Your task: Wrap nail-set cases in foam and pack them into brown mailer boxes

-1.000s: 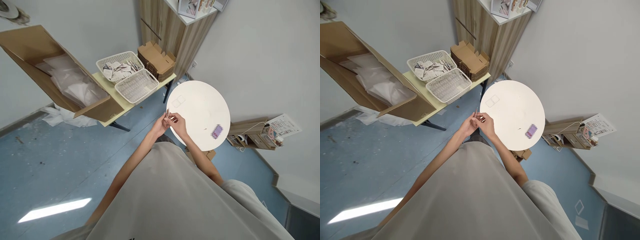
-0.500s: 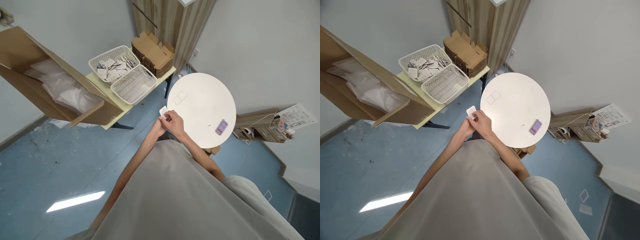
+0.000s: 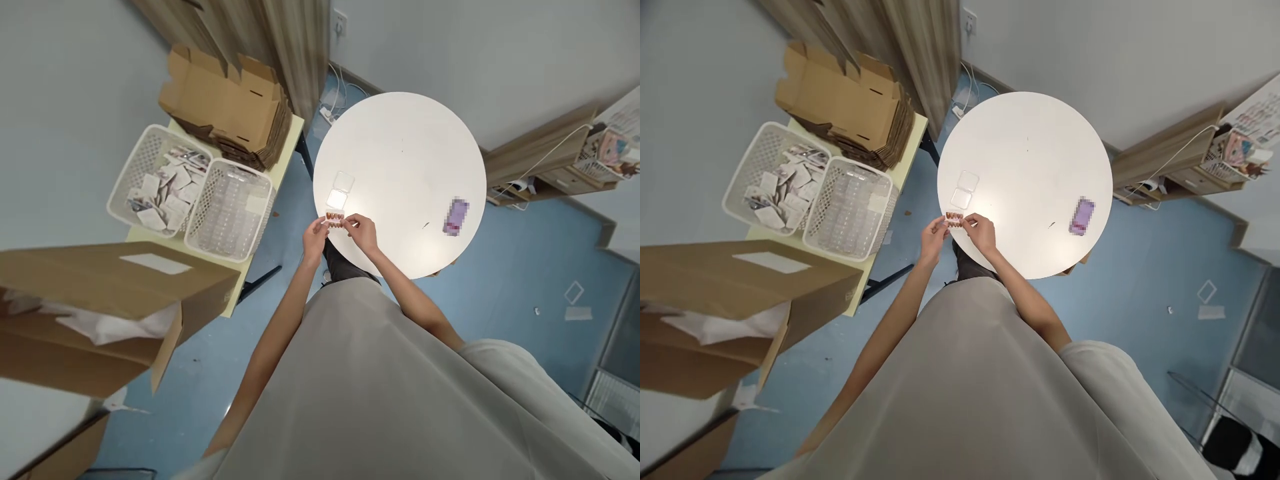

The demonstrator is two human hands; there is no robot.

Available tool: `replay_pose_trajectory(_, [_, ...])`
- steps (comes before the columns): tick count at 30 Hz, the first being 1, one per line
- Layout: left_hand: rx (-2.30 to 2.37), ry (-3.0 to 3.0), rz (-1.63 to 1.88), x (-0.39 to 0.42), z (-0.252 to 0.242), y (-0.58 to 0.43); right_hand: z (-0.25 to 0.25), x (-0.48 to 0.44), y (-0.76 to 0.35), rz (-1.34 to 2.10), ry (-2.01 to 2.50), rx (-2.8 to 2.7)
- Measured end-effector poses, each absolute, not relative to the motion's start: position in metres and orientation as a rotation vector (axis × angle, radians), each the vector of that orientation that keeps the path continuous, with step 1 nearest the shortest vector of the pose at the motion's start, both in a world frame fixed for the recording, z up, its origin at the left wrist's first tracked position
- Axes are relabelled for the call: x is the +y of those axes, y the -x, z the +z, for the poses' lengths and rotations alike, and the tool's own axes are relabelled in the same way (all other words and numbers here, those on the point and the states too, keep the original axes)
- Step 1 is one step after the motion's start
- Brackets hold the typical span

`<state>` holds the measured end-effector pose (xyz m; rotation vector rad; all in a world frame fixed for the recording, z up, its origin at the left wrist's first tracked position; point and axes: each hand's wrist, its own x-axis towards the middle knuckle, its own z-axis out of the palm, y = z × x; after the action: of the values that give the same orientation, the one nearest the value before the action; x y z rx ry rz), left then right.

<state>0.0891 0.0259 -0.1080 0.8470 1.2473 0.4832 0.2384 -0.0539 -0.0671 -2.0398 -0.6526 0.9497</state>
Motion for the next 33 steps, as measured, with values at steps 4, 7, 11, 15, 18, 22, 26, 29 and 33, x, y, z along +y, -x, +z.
replay_pose_trajectory(4, [1.264, -1.032, 0.280, 0.069, -0.132, -0.117, -0.107, -0.026, -0.260, 1.012, 2.008, -0.375])
replay_pose_trajectory(7, [1.288, -1.151, 0.174, 0.099, -0.145, -0.128, -0.134, -0.007, -0.270, 1.025, 2.023, -0.240])
replay_pose_trajectory(11, [1.298, -1.233, 0.147, 0.130, -0.160, -0.136, -0.161, 0.008, -0.274, 1.036, 2.079, -0.150])
replay_pose_trajectory(15, [1.265, -1.203, 0.140, 0.145, -0.173, -0.144, -0.171, 0.013, -0.271, 1.046, 2.139, -0.137])
replay_pose_trajectory(18, [1.248, -1.218, 0.106, 0.151, -0.180, -0.152, -0.174, 0.013, -0.271, 1.061, 2.206, -0.145])
replay_pose_trajectory(22, [1.216, -1.274, 0.101, 0.158, -0.186, -0.162, -0.178, 0.010, -0.280, 0.978, 2.259, -0.156])
replay_pose_trajectory(26, [1.157, -1.281, 0.125, 0.170, -0.192, -0.176, -0.188, 0.014, -0.296, 0.888, 2.175, -0.069])
replay_pose_trajectory(29, [1.141, -1.240, 0.106, 0.178, -0.200, -0.187, -0.197, 0.021, -0.303, 0.931, 2.062, 0.022])
replay_pose_trajectory(33, [1.149, -1.118, 0.077, 0.179, -0.209, -0.195, -0.203, 0.029, -0.300, 0.974, 1.987, 0.034])
